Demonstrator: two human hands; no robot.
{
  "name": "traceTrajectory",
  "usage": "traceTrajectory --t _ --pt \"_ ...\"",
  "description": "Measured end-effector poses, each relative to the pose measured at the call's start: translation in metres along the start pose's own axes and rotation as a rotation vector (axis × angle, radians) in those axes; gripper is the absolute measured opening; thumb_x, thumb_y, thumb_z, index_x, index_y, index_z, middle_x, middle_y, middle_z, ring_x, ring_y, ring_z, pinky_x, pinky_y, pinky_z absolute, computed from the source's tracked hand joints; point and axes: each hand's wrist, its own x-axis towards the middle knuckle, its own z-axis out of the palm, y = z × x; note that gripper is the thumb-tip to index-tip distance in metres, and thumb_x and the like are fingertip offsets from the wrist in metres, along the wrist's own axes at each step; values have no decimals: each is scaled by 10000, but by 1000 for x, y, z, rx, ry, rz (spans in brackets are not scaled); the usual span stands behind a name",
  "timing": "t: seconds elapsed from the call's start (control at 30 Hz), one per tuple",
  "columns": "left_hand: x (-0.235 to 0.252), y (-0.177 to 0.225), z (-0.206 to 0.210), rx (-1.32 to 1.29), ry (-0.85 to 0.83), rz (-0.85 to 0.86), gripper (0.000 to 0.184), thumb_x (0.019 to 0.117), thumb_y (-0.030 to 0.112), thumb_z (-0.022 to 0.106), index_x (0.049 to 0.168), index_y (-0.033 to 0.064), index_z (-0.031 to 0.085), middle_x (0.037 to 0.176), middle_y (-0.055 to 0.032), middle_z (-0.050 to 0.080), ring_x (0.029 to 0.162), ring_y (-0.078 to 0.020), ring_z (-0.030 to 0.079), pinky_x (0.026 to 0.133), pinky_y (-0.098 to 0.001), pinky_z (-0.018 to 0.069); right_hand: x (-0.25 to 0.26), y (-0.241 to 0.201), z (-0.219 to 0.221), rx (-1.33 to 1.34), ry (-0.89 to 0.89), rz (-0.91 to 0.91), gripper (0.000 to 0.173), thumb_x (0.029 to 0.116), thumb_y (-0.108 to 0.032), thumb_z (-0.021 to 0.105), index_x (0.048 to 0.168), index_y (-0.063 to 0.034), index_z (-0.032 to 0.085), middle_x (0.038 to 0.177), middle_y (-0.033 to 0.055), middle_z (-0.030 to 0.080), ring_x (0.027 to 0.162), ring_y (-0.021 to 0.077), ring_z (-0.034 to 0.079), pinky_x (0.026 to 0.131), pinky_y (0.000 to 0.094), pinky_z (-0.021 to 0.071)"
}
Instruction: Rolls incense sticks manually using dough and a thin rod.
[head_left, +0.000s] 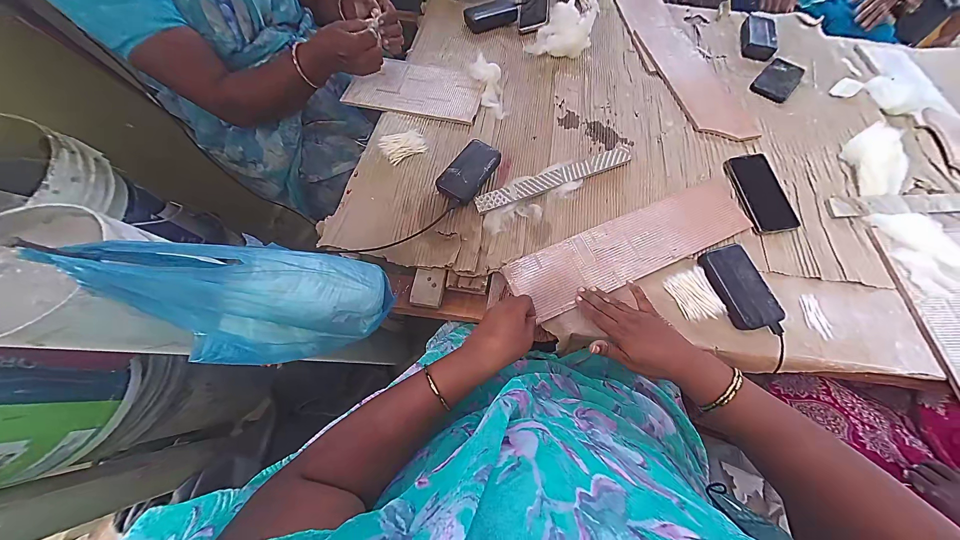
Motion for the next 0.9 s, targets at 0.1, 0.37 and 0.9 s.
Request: traceTrajectory --t 0.1,0.37,0.9 --pt "1 -9 -2 -61 127 23 260 1085 175 509 1137 -36 651 1096 -197 665 1044 -308 660 966 -481 520 16 9 -6 -8 241 55 755 1061 -578 251 1597 -53 341 1664 124 328 1553 288 280 1191 729 80" --pt "6 -32 -16 -12 213 -51 250 1085 171 514 1173 -28 636 1147 -203 652 1097 -333 653 992 -512 521 100 -6 -4 -40 208 12 679 1083 -491 346 1608 -62 313 1684 113 283 1574 281 214 1226 666 76" --pt "2 -35 -17 -83 65 -50 278 1097 201 496 1209 0 651 1084 -182 695 1017 -308 683 946 -512 530 24 -13 -1 -59 244 74 765 1057 -600 249 1571 -53 395 1641 127 372 1526 303 340 1174 748 113"
